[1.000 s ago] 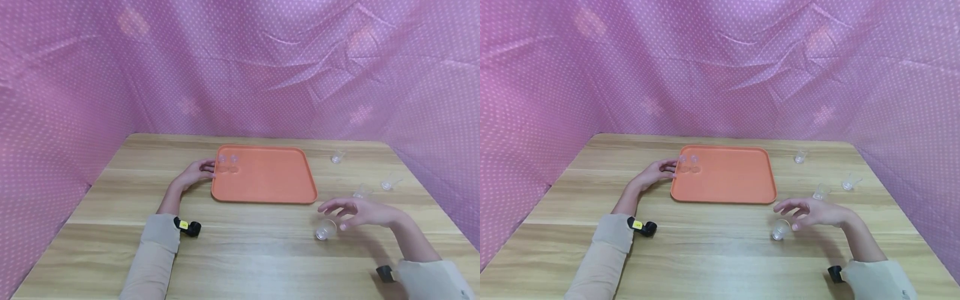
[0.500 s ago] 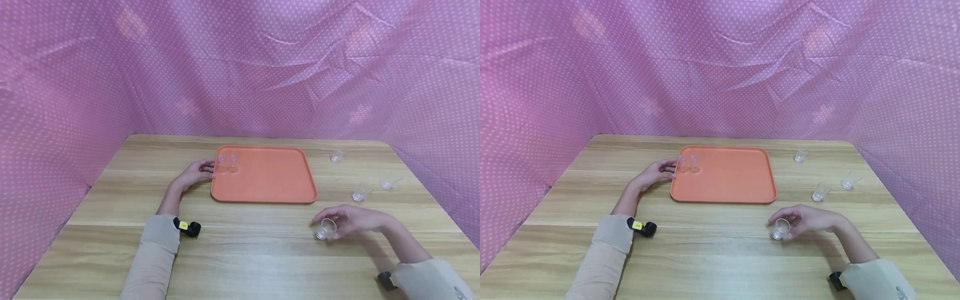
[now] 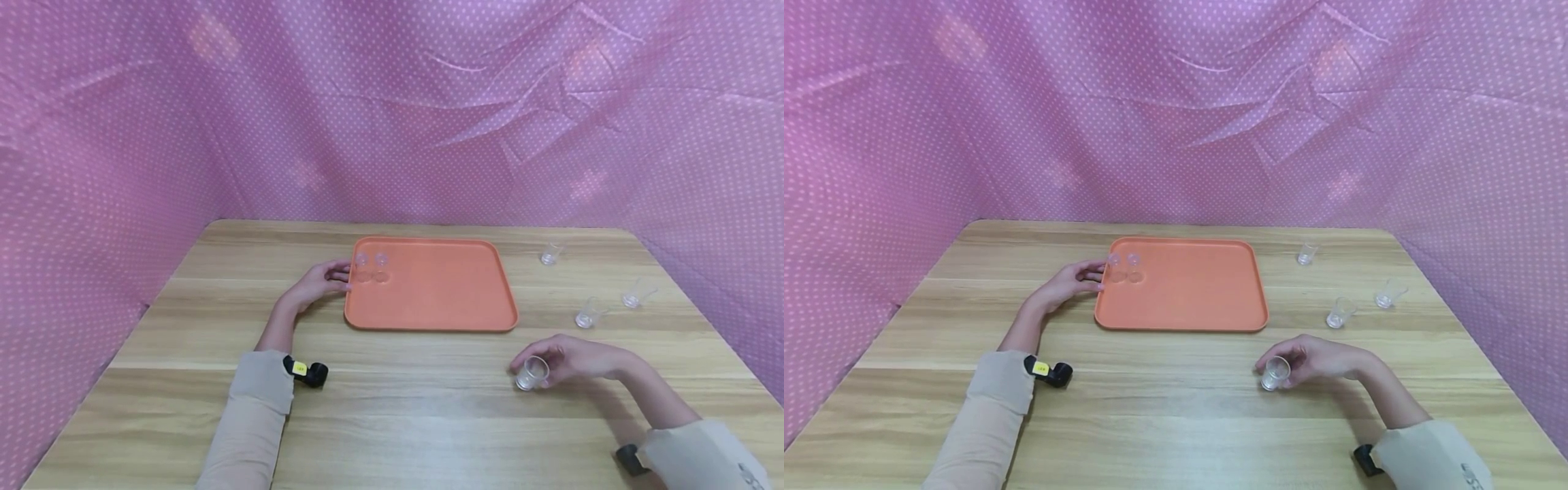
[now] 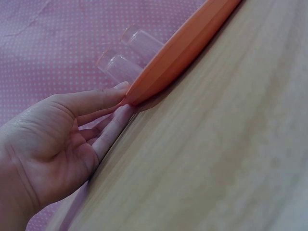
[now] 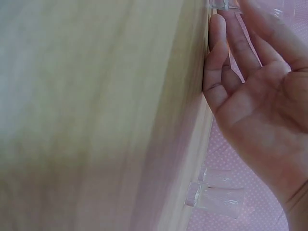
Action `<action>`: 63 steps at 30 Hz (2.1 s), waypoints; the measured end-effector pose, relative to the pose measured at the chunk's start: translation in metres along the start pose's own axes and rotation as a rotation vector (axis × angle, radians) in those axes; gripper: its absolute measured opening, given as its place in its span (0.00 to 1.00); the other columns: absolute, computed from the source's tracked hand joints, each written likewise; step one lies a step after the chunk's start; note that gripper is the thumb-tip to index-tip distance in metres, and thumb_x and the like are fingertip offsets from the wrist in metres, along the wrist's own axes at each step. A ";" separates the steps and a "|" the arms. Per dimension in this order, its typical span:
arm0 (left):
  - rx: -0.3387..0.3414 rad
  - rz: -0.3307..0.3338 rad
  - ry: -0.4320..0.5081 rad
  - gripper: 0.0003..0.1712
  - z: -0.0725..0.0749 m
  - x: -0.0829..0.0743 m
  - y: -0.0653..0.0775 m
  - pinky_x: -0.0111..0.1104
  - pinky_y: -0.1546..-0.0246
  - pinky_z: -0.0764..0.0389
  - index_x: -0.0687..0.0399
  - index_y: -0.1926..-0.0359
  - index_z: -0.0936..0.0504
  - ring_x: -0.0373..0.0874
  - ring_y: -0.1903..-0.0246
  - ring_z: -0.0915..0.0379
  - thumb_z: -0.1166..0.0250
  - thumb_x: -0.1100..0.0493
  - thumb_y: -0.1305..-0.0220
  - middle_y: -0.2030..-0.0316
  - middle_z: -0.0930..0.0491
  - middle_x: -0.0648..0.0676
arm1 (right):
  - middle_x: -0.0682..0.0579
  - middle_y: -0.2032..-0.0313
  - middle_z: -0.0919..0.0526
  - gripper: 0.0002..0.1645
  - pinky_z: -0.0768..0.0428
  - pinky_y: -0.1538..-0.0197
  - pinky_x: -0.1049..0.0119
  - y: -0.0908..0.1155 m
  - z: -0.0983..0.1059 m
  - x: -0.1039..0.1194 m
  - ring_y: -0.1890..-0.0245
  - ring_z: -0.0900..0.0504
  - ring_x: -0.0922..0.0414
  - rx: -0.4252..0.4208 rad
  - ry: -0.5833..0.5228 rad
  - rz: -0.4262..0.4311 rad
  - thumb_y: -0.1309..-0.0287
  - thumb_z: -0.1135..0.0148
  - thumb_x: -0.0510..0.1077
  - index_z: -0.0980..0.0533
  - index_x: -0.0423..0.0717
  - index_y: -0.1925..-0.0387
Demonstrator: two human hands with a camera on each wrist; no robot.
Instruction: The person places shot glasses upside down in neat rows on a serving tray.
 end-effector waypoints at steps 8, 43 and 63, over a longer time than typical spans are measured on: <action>-0.005 -0.010 -0.015 0.35 -0.001 -0.005 0.003 0.36 0.48 0.29 0.68 0.36 0.41 0.56 0.47 0.35 0.38 0.69 0.43 0.45 0.33 0.66 | 0.45 0.52 0.22 0.24 0.27 0.50 0.67 -0.002 -0.004 -0.004 0.53 0.26 0.54 -0.002 0.028 -0.005 0.49 0.38 0.32 0.27 0.39 0.47; -0.002 -0.016 -0.015 0.34 -0.001 0.000 0.000 0.37 0.48 0.29 0.66 0.35 0.40 0.55 0.47 0.35 0.38 0.68 0.42 0.45 0.32 0.65 | 0.46 0.58 0.20 0.21 0.21 0.61 0.60 -0.022 0.014 0.015 0.61 0.23 0.52 -0.136 0.090 -0.092 0.44 0.40 0.36 0.28 0.37 0.48; 0.001 -0.013 -0.010 0.35 0.001 0.000 0.001 0.38 0.46 0.31 0.68 0.35 0.42 0.56 0.46 0.37 0.38 0.68 0.41 0.44 0.33 0.66 | 0.46 0.60 0.21 0.20 0.22 0.63 0.64 -0.070 0.037 0.033 0.62 0.25 0.50 -0.348 0.127 -0.107 0.45 0.40 0.34 0.27 0.37 0.48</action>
Point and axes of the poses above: each hand's wrist, its own y-axis away from the middle knuckle, its own z-axis out of the back of the hand, x = y × z, the point moved 4 cm from there along -y, towards the middle knuckle
